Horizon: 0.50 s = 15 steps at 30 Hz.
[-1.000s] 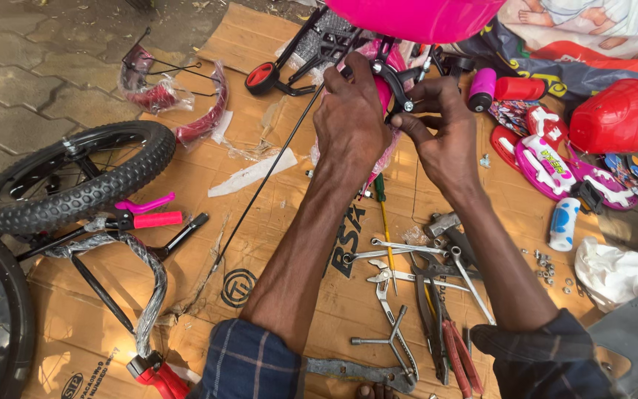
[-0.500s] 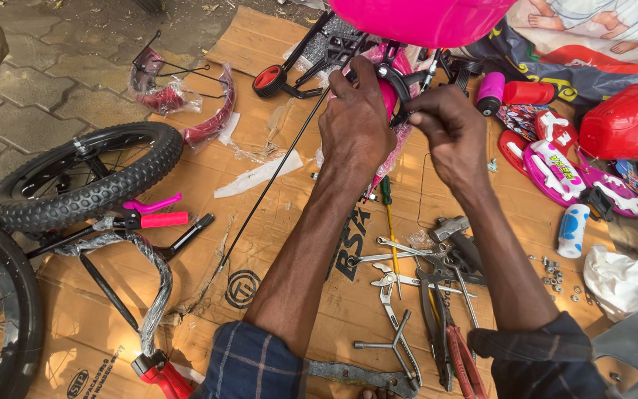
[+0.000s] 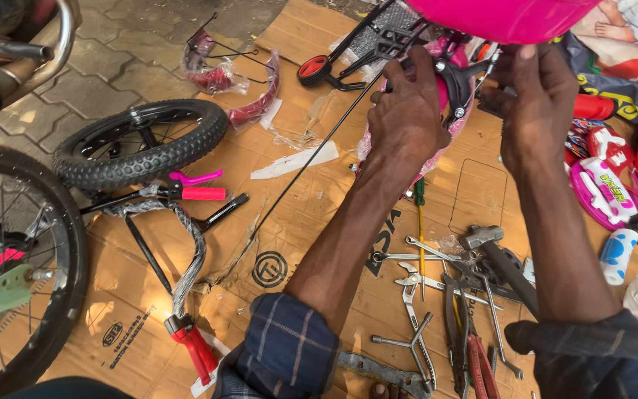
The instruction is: The person assembles the front wheel of a pink children's bicycle. They use a hammer to tap the wheel axle into the fork, then use a wrench to tighten the axle nuts. The person also uses a hammer to tap the front mudguard into place and secures it with a wrench.
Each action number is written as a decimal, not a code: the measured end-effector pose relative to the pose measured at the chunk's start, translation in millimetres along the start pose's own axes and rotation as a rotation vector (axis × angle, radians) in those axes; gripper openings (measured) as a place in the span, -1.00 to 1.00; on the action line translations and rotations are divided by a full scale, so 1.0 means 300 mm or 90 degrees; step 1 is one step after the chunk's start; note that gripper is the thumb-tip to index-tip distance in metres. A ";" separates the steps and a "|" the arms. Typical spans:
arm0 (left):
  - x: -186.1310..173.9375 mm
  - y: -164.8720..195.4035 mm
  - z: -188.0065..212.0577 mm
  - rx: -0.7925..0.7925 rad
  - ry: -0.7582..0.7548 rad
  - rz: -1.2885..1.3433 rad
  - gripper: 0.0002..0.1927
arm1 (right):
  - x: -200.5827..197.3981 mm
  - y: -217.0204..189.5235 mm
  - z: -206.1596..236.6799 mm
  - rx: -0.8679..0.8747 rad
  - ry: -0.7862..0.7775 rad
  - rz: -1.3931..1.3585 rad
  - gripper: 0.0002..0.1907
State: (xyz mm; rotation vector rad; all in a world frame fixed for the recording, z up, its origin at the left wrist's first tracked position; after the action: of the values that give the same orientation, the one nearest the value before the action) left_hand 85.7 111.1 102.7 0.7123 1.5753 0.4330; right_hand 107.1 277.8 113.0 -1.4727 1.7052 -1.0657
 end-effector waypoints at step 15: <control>-0.020 0.028 0.036 -0.032 -0.029 0.050 0.25 | -0.017 -0.023 -0.214 0.068 -0.008 -0.203 -0.89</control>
State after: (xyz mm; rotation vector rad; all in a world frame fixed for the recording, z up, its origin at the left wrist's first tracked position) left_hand 98.0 112.0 111.1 0.7423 1.4925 0.5096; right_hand 55.4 293.4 148.9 -1.7139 1.4105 -1.2866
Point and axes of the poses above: each hand's wrist, its own z-axis away from the middle knuckle, its own x-axis out of the palm, y = z × x, the point moved 5 cm from there along -z, towards the middle knuckle, and after that the axes turned 3 degrees about z, right-handed, at the moved point
